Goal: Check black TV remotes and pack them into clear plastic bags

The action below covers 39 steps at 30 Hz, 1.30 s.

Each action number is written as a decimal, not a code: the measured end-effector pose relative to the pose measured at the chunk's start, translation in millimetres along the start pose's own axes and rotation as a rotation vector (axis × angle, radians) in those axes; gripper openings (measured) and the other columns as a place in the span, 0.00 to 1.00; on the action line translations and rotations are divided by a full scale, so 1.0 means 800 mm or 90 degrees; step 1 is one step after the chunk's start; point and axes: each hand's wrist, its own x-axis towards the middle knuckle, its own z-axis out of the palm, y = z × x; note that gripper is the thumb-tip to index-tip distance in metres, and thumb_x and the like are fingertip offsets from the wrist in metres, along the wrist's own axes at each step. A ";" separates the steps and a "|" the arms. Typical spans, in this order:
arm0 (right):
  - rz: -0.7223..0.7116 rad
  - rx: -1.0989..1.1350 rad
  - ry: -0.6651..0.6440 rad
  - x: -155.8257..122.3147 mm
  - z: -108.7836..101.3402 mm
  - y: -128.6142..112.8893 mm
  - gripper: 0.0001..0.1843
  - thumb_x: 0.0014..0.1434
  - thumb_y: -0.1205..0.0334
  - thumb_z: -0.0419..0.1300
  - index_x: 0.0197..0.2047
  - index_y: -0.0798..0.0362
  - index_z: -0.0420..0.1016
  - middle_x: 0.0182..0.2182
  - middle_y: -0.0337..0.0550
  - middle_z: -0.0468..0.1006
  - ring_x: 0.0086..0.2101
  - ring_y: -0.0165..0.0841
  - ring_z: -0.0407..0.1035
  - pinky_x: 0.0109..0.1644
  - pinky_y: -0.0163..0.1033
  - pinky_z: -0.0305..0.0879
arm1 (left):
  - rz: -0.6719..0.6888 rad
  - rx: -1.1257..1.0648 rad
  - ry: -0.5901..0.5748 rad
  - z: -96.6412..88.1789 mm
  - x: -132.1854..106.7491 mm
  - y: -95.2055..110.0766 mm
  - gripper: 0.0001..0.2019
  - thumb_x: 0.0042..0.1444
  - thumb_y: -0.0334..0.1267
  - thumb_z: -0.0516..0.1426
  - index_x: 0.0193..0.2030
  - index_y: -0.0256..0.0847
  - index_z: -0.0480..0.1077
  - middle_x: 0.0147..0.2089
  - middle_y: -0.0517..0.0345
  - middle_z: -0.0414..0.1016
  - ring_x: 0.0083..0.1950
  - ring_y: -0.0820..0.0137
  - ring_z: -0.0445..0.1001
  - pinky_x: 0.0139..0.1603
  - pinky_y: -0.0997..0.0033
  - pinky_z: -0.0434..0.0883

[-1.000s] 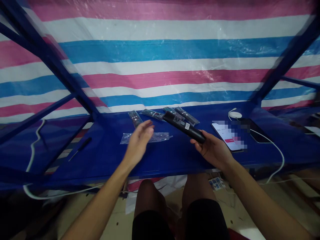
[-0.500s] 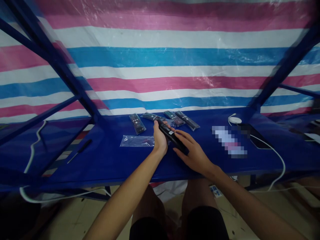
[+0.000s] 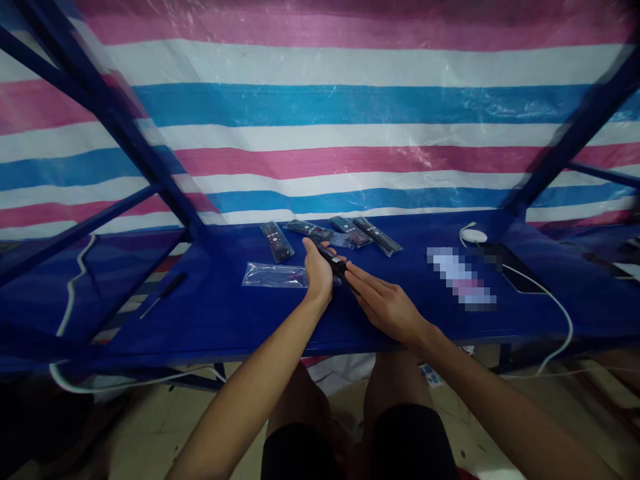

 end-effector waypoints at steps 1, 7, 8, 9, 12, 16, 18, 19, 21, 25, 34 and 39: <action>-0.022 -0.035 -0.004 0.000 0.000 0.001 0.26 0.69 0.71 0.55 0.68 0.49 0.73 0.67 0.49 0.71 0.65 0.42 0.68 0.69 0.50 0.68 | -0.001 -0.005 0.001 0.000 0.001 0.000 0.30 0.72 0.62 0.43 0.41 0.37 0.71 0.26 0.61 0.71 0.21 0.71 0.73 0.28 0.70 0.75; -0.087 -0.029 -0.015 -0.003 -0.006 0.003 0.32 0.70 0.70 0.58 0.74 0.43 0.64 0.70 0.46 0.67 0.68 0.41 0.64 0.71 0.51 0.65 | 0.037 -0.058 -0.088 -0.001 -0.002 0.002 0.32 0.71 0.65 0.45 0.44 0.36 0.74 0.27 0.60 0.72 0.22 0.71 0.74 0.32 0.67 0.78; -0.075 0.004 -0.014 -0.005 -0.008 0.002 0.32 0.70 0.68 0.60 0.73 0.42 0.65 0.70 0.45 0.67 0.67 0.42 0.65 0.71 0.52 0.65 | 0.039 -0.059 -0.100 -0.002 -0.003 0.002 0.33 0.70 0.65 0.45 0.45 0.36 0.75 0.27 0.60 0.72 0.22 0.71 0.74 0.33 0.67 0.78; -0.058 0.040 -0.015 -0.007 -0.010 0.001 0.31 0.69 0.66 0.61 0.73 0.40 0.66 0.70 0.44 0.67 0.67 0.43 0.65 0.71 0.53 0.65 | 0.042 -0.060 -0.110 -0.003 -0.003 0.003 0.33 0.70 0.66 0.46 0.45 0.36 0.75 0.27 0.60 0.72 0.23 0.70 0.74 0.33 0.67 0.78; 0.066 0.172 -0.002 -0.013 -0.012 -0.001 0.27 0.67 0.62 0.65 0.68 0.40 0.72 0.68 0.42 0.70 0.66 0.45 0.67 0.72 0.56 0.63 | 0.060 -0.057 -0.137 -0.007 -0.004 0.003 0.34 0.68 0.68 0.47 0.48 0.35 0.76 0.28 0.58 0.74 0.24 0.69 0.76 0.32 0.68 0.78; 0.388 0.473 0.141 -0.013 -0.009 0.001 0.20 0.66 0.53 0.67 0.59 0.45 0.81 0.57 0.44 0.82 0.59 0.46 0.75 0.66 0.58 0.71 | 0.079 -0.045 -0.167 -0.011 -0.004 0.003 0.37 0.67 0.70 0.47 0.51 0.34 0.76 0.29 0.55 0.77 0.25 0.68 0.77 0.30 0.68 0.77; 0.501 0.640 0.201 -0.010 -0.009 0.003 0.17 0.65 0.52 0.67 0.55 0.47 0.83 0.53 0.45 0.85 0.54 0.44 0.79 0.61 0.53 0.77 | 0.086 -0.034 -0.182 -0.011 -0.004 0.003 0.37 0.67 0.70 0.47 0.51 0.35 0.77 0.30 0.53 0.78 0.26 0.67 0.78 0.30 0.69 0.76; 0.536 0.704 0.223 -0.009 -0.010 0.004 0.16 0.65 0.53 0.67 0.54 0.47 0.83 0.51 0.45 0.86 0.53 0.43 0.80 0.59 0.50 0.78 | 0.090 -0.030 -0.190 -0.011 -0.005 0.003 0.38 0.66 0.70 0.46 0.51 0.35 0.77 0.30 0.53 0.79 0.26 0.67 0.78 0.29 0.69 0.76; 0.581 0.791 0.261 -0.006 -0.014 0.005 0.14 0.66 0.56 0.65 0.53 0.48 0.83 0.50 0.46 0.86 0.51 0.41 0.81 0.57 0.43 0.79 | 0.102 -0.022 -0.205 -0.012 -0.005 0.003 0.39 0.66 0.71 0.46 0.51 0.35 0.78 0.30 0.52 0.79 0.26 0.66 0.78 0.27 0.70 0.74; 0.634 0.858 0.320 -0.003 -0.023 0.004 0.13 0.68 0.59 0.59 0.51 0.49 0.82 0.48 0.47 0.87 0.50 0.40 0.82 0.53 0.38 0.81 | 0.118 -0.012 -0.203 -0.014 -0.008 0.006 0.39 0.66 0.71 0.45 0.51 0.35 0.78 0.29 0.51 0.79 0.26 0.67 0.78 0.24 0.72 0.70; 0.603 0.889 0.331 -0.007 -0.025 0.001 0.21 0.65 0.62 0.59 0.61 0.46 0.75 0.49 0.47 0.86 0.51 0.40 0.81 0.55 0.43 0.79 | 0.088 -0.034 -0.195 -0.007 -0.017 0.010 0.34 0.65 0.70 0.49 0.42 0.38 0.75 0.24 0.57 0.75 0.22 0.68 0.74 0.22 0.72 0.67; 0.593 0.894 0.304 -0.011 -0.027 0.002 0.25 0.60 0.63 0.61 0.61 0.45 0.75 0.52 0.47 0.85 0.55 0.40 0.78 0.62 0.47 0.73 | 0.077 -0.049 -0.181 -0.007 -0.017 0.010 0.32 0.67 0.68 0.47 0.40 0.38 0.73 0.24 0.57 0.74 0.20 0.70 0.73 0.21 0.73 0.66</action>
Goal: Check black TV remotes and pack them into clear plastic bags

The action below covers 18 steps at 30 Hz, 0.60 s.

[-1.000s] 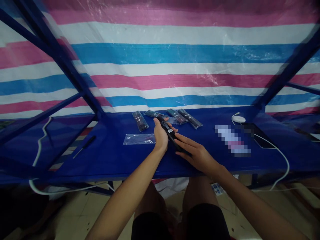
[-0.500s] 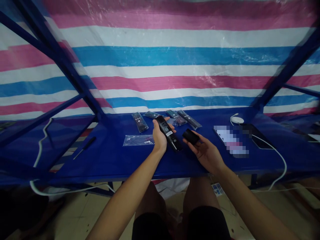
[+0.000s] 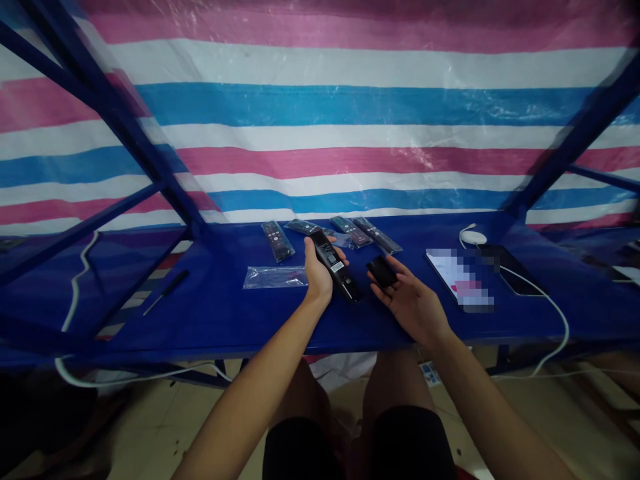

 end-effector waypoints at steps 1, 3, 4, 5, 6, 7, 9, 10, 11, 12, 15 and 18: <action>-0.008 -0.006 -0.004 0.000 -0.001 0.001 0.24 0.60 0.63 0.61 0.60 0.45 0.76 0.52 0.47 0.85 0.56 0.40 0.78 0.65 0.48 0.71 | 0.000 0.000 0.003 0.000 0.000 0.000 0.32 0.67 0.68 0.47 0.41 0.38 0.73 0.24 0.57 0.74 0.20 0.70 0.73 0.21 0.74 0.66; -0.032 -0.021 -0.015 0.000 -0.003 0.003 0.23 0.58 0.63 0.63 0.58 0.45 0.78 0.52 0.45 0.85 0.56 0.41 0.78 0.69 0.51 0.65 | 0.000 0.000 0.006 0.000 -0.001 0.001 0.32 0.68 0.67 0.46 0.41 0.38 0.73 0.24 0.57 0.74 0.20 0.69 0.73 0.21 0.73 0.67; -0.048 -0.030 -0.019 0.000 -0.004 0.005 0.23 0.57 0.64 0.64 0.57 0.45 0.79 0.52 0.44 0.85 0.56 0.41 0.78 0.71 0.52 0.63 | -0.002 -0.002 0.006 0.000 -0.001 0.001 0.32 0.68 0.67 0.46 0.41 0.39 0.72 0.24 0.57 0.74 0.20 0.69 0.73 0.21 0.73 0.67; -0.065 -0.041 -0.023 0.000 -0.004 0.008 0.23 0.56 0.64 0.65 0.56 0.44 0.80 0.52 0.43 0.84 0.56 0.42 0.77 0.71 0.54 0.61 | -0.004 -0.005 0.007 0.000 -0.002 0.001 0.32 0.68 0.68 0.46 0.41 0.39 0.72 0.24 0.57 0.74 0.20 0.69 0.73 0.21 0.73 0.66; -0.084 -0.055 -0.027 -0.001 -0.005 0.010 0.23 0.55 0.65 0.65 0.55 0.44 0.80 0.53 0.42 0.84 0.56 0.42 0.77 0.72 0.55 0.61 | -0.005 -0.008 0.008 0.001 -0.002 0.001 0.31 0.68 0.68 0.46 0.40 0.39 0.72 0.23 0.57 0.74 0.21 0.69 0.74 0.21 0.73 0.66; -0.101 -0.071 -0.032 -0.002 -0.005 0.012 0.24 0.55 0.65 0.66 0.55 0.43 0.81 0.55 0.42 0.83 0.57 0.42 0.76 0.71 0.56 0.61 | -0.006 -0.011 0.010 0.001 -0.001 0.000 0.31 0.68 0.68 0.46 0.40 0.39 0.72 0.23 0.57 0.74 0.21 0.69 0.74 0.22 0.73 0.66; -0.133 -0.108 -0.044 -0.004 -0.005 0.016 0.24 0.55 0.65 0.68 0.56 0.42 0.81 0.59 0.42 0.80 0.61 0.43 0.73 0.71 0.57 0.61 | -0.001 -0.012 0.014 0.001 -0.001 -0.001 0.31 0.68 0.68 0.45 0.39 0.40 0.71 0.23 0.57 0.74 0.22 0.69 0.74 0.22 0.73 0.66; -0.149 -0.129 -0.048 -0.005 -0.005 0.018 0.24 0.56 0.65 0.69 0.56 0.42 0.81 0.60 0.42 0.79 0.62 0.44 0.71 0.71 0.57 0.61 | 0.002 -0.011 0.017 0.001 -0.001 -0.002 0.31 0.68 0.68 0.45 0.39 0.40 0.71 0.24 0.57 0.73 0.22 0.69 0.74 0.23 0.73 0.66; -0.166 -0.151 -0.052 -0.007 -0.004 0.019 0.24 0.56 0.64 0.70 0.56 0.42 0.81 0.61 0.43 0.78 0.64 0.44 0.69 0.71 0.57 0.61 | 0.005 -0.011 0.019 0.002 -0.001 -0.002 0.31 0.68 0.68 0.45 0.39 0.41 0.71 0.23 0.58 0.73 0.22 0.69 0.74 0.23 0.73 0.65; -0.184 -0.175 -0.056 -0.009 -0.003 0.020 0.23 0.56 0.63 0.70 0.56 0.42 0.80 0.62 0.43 0.77 0.65 0.44 0.68 0.72 0.57 0.61 | 0.008 -0.011 0.022 0.002 -0.001 -0.003 0.31 0.68 0.68 0.45 0.39 0.41 0.70 0.23 0.58 0.73 0.22 0.69 0.73 0.23 0.73 0.65; -0.224 -0.259 -0.092 -0.016 0.001 0.024 0.25 0.58 0.60 0.72 0.59 0.42 0.78 0.63 0.44 0.76 0.65 0.44 0.67 0.73 0.56 0.59 | 0.012 -0.016 0.030 0.005 -0.002 -0.003 0.31 0.67 0.70 0.45 0.38 0.42 0.68 0.23 0.59 0.72 0.20 0.71 0.71 0.23 0.73 0.63; -0.243 -0.378 -0.154 -0.024 0.004 0.028 0.29 0.62 0.59 0.69 0.66 0.42 0.73 0.67 0.46 0.72 0.65 0.44 0.67 0.72 0.55 0.61 | -0.001 -0.033 0.039 0.007 -0.005 -0.002 0.31 0.66 0.71 0.45 0.37 0.43 0.66 0.23 0.61 0.71 0.20 0.71 0.69 0.23 0.73 0.64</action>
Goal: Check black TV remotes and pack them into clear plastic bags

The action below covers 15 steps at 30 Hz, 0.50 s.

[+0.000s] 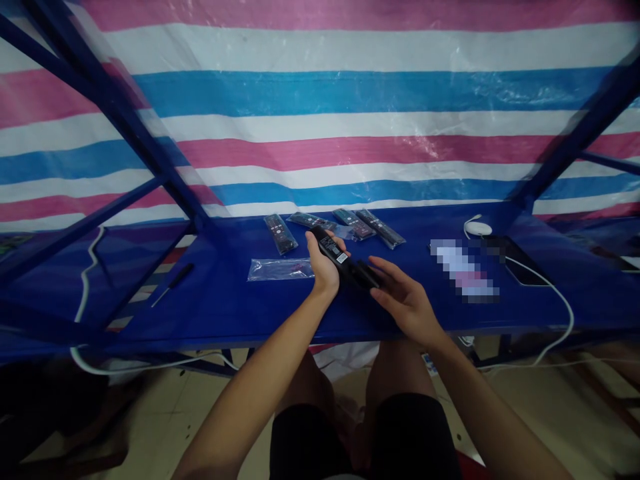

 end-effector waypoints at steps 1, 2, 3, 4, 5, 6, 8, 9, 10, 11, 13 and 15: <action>-0.017 -0.051 -0.020 -0.002 0.002 0.000 0.30 0.63 0.59 0.68 0.67 0.42 0.72 0.68 0.46 0.70 0.66 0.44 0.67 0.72 0.55 0.62 | -0.009 -0.008 0.000 0.001 -0.001 0.000 0.31 0.66 0.71 0.44 0.37 0.43 0.65 0.23 0.62 0.70 0.19 0.71 0.69 0.23 0.73 0.64; -0.039 -0.109 -0.036 -0.004 0.003 -0.001 0.30 0.64 0.59 0.68 0.68 0.41 0.72 0.69 0.46 0.68 0.66 0.44 0.66 0.71 0.55 0.62 | -0.018 -0.018 -0.002 0.001 -0.002 0.000 0.31 0.66 0.71 0.44 0.38 0.44 0.65 0.23 0.63 0.69 0.19 0.72 0.68 0.23 0.73 0.66; -0.064 -0.168 -0.047 -0.004 0.004 -0.001 0.29 0.64 0.60 0.67 0.68 0.40 0.72 0.69 0.46 0.68 0.66 0.44 0.65 0.71 0.55 0.63 | -0.025 -0.026 -0.005 0.001 -0.002 -0.001 0.30 0.66 0.71 0.44 0.38 0.44 0.65 0.23 0.64 0.69 0.18 0.72 0.68 0.23 0.73 0.67; -0.086 -0.222 -0.055 -0.005 0.005 -0.001 0.29 0.64 0.60 0.67 0.67 0.40 0.73 0.68 0.46 0.69 0.66 0.45 0.65 0.71 0.55 0.63 | -0.029 -0.034 -0.007 0.001 -0.003 -0.001 0.30 0.66 0.72 0.44 0.38 0.44 0.64 0.23 0.64 0.68 0.18 0.72 0.67 0.24 0.73 0.68; -0.103 -0.265 -0.060 -0.005 0.005 -0.002 0.28 0.64 0.60 0.67 0.67 0.40 0.74 0.67 0.47 0.70 0.66 0.45 0.65 0.71 0.56 0.63 | -0.031 -0.040 -0.008 0.002 -0.004 -0.002 0.30 0.65 0.72 0.45 0.39 0.44 0.64 0.23 0.65 0.68 0.18 0.72 0.67 0.24 0.72 0.69; -0.116 -0.293 -0.064 -0.004 0.006 -0.002 0.28 0.64 0.60 0.67 0.66 0.40 0.74 0.67 0.47 0.71 0.65 0.46 0.66 0.71 0.56 0.63 | -0.031 -0.044 -0.006 0.002 -0.004 -0.002 0.30 0.65 0.72 0.45 0.39 0.44 0.64 0.23 0.65 0.67 0.18 0.73 0.67 0.24 0.73 0.70; -0.131 -0.318 -0.071 -0.004 0.008 -0.002 0.27 0.64 0.60 0.66 0.66 0.39 0.75 0.66 0.47 0.72 0.65 0.46 0.67 0.70 0.57 0.63 | -0.032 -0.047 0.000 0.003 -0.005 -0.003 0.30 0.65 0.72 0.46 0.39 0.44 0.64 0.22 0.65 0.67 0.18 0.73 0.67 0.24 0.73 0.71; -0.135 -0.322 -0.074 -0.004 0.009 -0.002 0.27 0.64 0.60 0.66 0.66 0.39 0.75 0.66 0.47 0.72 0.64 0.46 0.68 0.70 0.57 0.63 | -0.032 -0.046 0.003 0.003 -0.006 -0.003 0.30 0.65 0.72 0.46 0.39 0.44 0.64 0.22 0.65 0.66 0.18 0.73 0.67 0.23 0.74 0.71; -0.135 -0.325 -0.077 -0.004 0.010 -0.002 0.27 0.65 0.60 0.66 0.66 0.39 0.75 0.66 0.46 0.72 0.65 0.47 0.68 0.70 0.58 0.63 | -0.032 -0.044 0.007 0.003 -0.006 -0.003 0.30 0.66 0.71 0.46 0.39 0.44 0.64 0.22 0.65 0.66 0.18 0.73 0.66 0.23 0.74 0.70; -0.132 -0.325 -0.076 -0.005 0.012 -0.002 0.26 0.65 0.59 0.66 0.66 0.39 0.76 0.67 0.46 0.72 0.65 0.47 0.67 0.71 0.58 0.62 | -0.031 -0.040 0.011 0.003 -0.007 -0.003 0.29 0.67 0.70 0.45 0.39 0.44 0.64 0.21 0.65 0.66 0.18 0.73 0.66 0.23 0.74 0.70; -0.121 -0.315 -0.066 -0.007 0.014 -0.002 0.25 0.66 0.59 0.65 0.65 0.39 0.76 0.67 0.44 0.72 0.65 0.47 0.67 0.71 0.58 0.62 | -0.031 -0.036 0.019 0.004 -0.008 -0.003 0.29 0.67 0.70 0.45 0.39 0.44 0.64 0.21 0.65 0.65 0.17 0.73 0.66 0.23 0.74 0.70; -0.111 -0.303 -0.052 -0.008 0.016 -0.001 0.23 0.67 0.59 0.64 0.64 0.39 0.78 0.67 0.42 0.72 0.65 0.47 0.68 0.72 0.58 0.61 | -0.029 -0.037 0.024 0.006 -0.009 -0.002 0.28 0.67 0.69 0.45 0.38 0.44 0.64 0.21 0.65 0.65 0.17 0.73 0.66 0.23 0.74 0.70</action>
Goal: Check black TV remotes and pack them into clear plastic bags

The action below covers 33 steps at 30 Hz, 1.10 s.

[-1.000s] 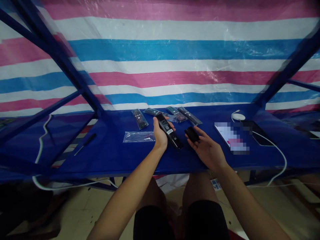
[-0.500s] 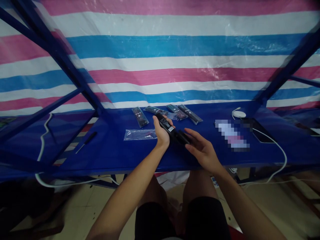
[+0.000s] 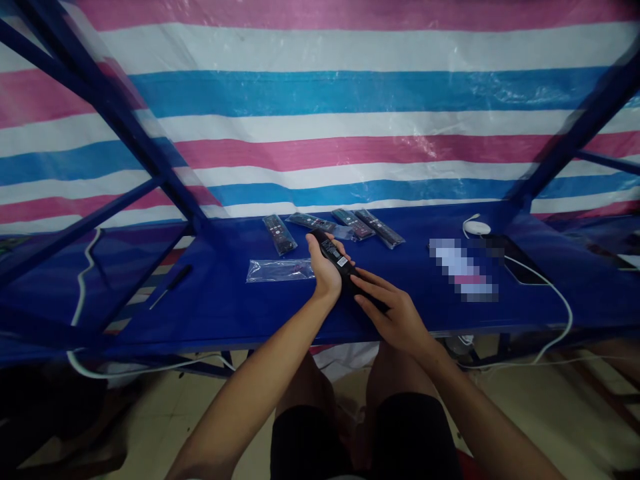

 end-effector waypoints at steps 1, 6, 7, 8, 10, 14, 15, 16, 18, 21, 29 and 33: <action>0.005 0.001 0.007 0.000 0.000 0.000 0.23 0.67 0.59 0.64 0.64 0.39 0.78 0.66 0.41 0.73 0.65 0.46 0.68 0.72 0.58 0.60 | 0.003 -0.002 0.002 0.001 -0.001 0.000 0.28 0.67 0.69 0.45 0.38 0.44 0.64 0.21 0.65 0.65 0.17 0.73 0.65 0.24 0.74 0.70; 0.042 0.009 0.054 -0.001 0.002 0.005 0.27 0.64 0.57 0.67 0.66 0.40 0.75 0.60 0.42 0.79 0.61 0.47 0.73 0.70 0.57 0.65 | 0.020 -0.010 0.031 0.004 -0.005 0.002 0.30 0.67 0.70 0.44 0.37 0.44 0.65 0.20 0.64 0.66 0.17 0.73 0.65 0.24 0.73 0.70; 0.043 0.010 0.058 -0.001 0.003 0.006 0.27 0.64 0.57 0.67 0.65 0.40 0.76 0.60 0.42 0.80 0.60 0.47 0.74 0.70 0.57 0.65 | 0.022 -0.017 0.039 0.004 -0.005 0.002 0.30 0.67 0.71 0.44 0.37 0.44 0.65 0.20 0.64 0.66 0.17 0.72 0.65 0.25 0.73 0.70; 0.039 0.005 0.056 -0.001 0.003 0.006 0.26 0.65 0.56 0.67 0.65 0.40 0.76 0.60 0.42 0.79 0.60 0.47 0.74 0.69 0.56 0.65 | 0.023 -0.027 0.046 0.003 -0.005 0.003 0.30 0.67 0.71 0.44 0.37 0.44 0.65 0.21 0.64 0.66 0.17 0.72 0.65 0.25 0.72 0.70; 0.020 -0.021 0.032 -0.001 0.004 0.005 0.26 0.67 0.55 0.64 0.68 0.40 0.73 0.62 0.42 0.78 0.61 0.46 0.72 0.70 0.55 0.65 | 0.020 -0.052 0.056 0.003 -0.006 0.005 0.30 0.66 0.71 0.44 0.37 0.44 0.65 0.21 0.64 0.66 0.18 0.72 0.67 0.26 0.72 0.71; -0.015 -0.129 -0.065 0.000 0.006 -0.001 0.32 0.73 0.54 0.56 0.76 0.41 0.57 0.65 0.49 0.72 0.62 0.48 0.69 0.66 0.57 0.68 | -0.012 -0.068 0.056 0.003 -0.008 0.006 0.30 0.67 0.70 0.44 0.37 0.43 0.65 0.23 0.64 0.66 0.20 0.72 0.69 0.26 0.72 0.71; -0.019 -0.163 -0.078 0.000 0.007 -0.002 0.33 0.73 0.54 0.54 0.77 0.42 0.54 0.65 0.52 0.71 0.62 0.49 0.70 0.65 0.59 0.68 | -0.023 -0.068 0.051 0.004 -0.009 0.006 0.29 0.67 0.69 0.44 0.37 0.43 0.65 0.23 0.64 0.66 0.20 0.71 0.69 0.26 0.72 0.71; -0.023 -0.194 -0.084 0.000 0.008 -0.003 0.33 0.74 0.54 0.53 0.78 0.44 0.52 0.64 0.55 0.71 0.61 0.51 0.70 0.64 0.61 0.68 | -0.034 -0.068 0.046 0.005 -0.010 0.006 0.29 0.67 0.69 0.43 0.37 0.43 0.64 0.23 0.63 0.66 0.20 0.71 0.69 0.26 0.72 0.71; -0.031 -0.241 -0.075 -0.001 0.010 -0.003 0.33 0.74 0.53 0.52 0.77 0.47 0.50 0.64 0.59 0.69 0.60 0.54 0.69 0.63 0.64 0.68 | -0.053 -0.071 0.040 0.007 -0.011 0.005 0.29 0.68 0.69 0.43 0.36 0.44 0.64 0.22 0.63 0.65 0.20 0.71 0.68 0.25 0.71 0.71; -0.024 -0.257 -0.055 -0.002 0.013 -0.001 0.31 0.74 0.51 0.51 0.75 0.48 0.50 0.62 0.61 0.68 0.59 0.55 0.70 0.60 0.63 0.70 | -0.062 -0.079 0.049 0.008 -0.013 0.003 0.29 0.66 0.70 0.44 0.36 0.44 0.63 0.22 0.64 0.65 0.19 0.71 0.67 0.26 0.70 0.71; 0.051 -0.069 0.030 0.005 0.004 0.003 0.28 0.71 0.51 0.58 0.70 0.46 0.61 0.64 0.52 0.71 0.62 0.48 0.68 0.66 0.54 0.66 | -0.038 -0.006 -0.005 0.010 -0.016 -0.011 0.29 0.69 0.68 0.44 0.39 0.43 0.66 0.25 0.60 0.71 0.28 0.65 0.77 0.36 0.66 0.75; 0.137 0.047 0.106 0.009 -0.022 0.011 0.28 0.65 0.50 0.65 0.66 0.47 0.71 0.59 0.48 0.78 0.58 0.46 0.72 0.65 0.52 0.66 | 0.039 0.199 -0.165 0.003 -0.012 0.002 0.26 0.69 0.63 0.51 0.49 0.41 0.74 0.42 0.48 0.81 0.45 0.59 0.81 0.48 0.62 0.76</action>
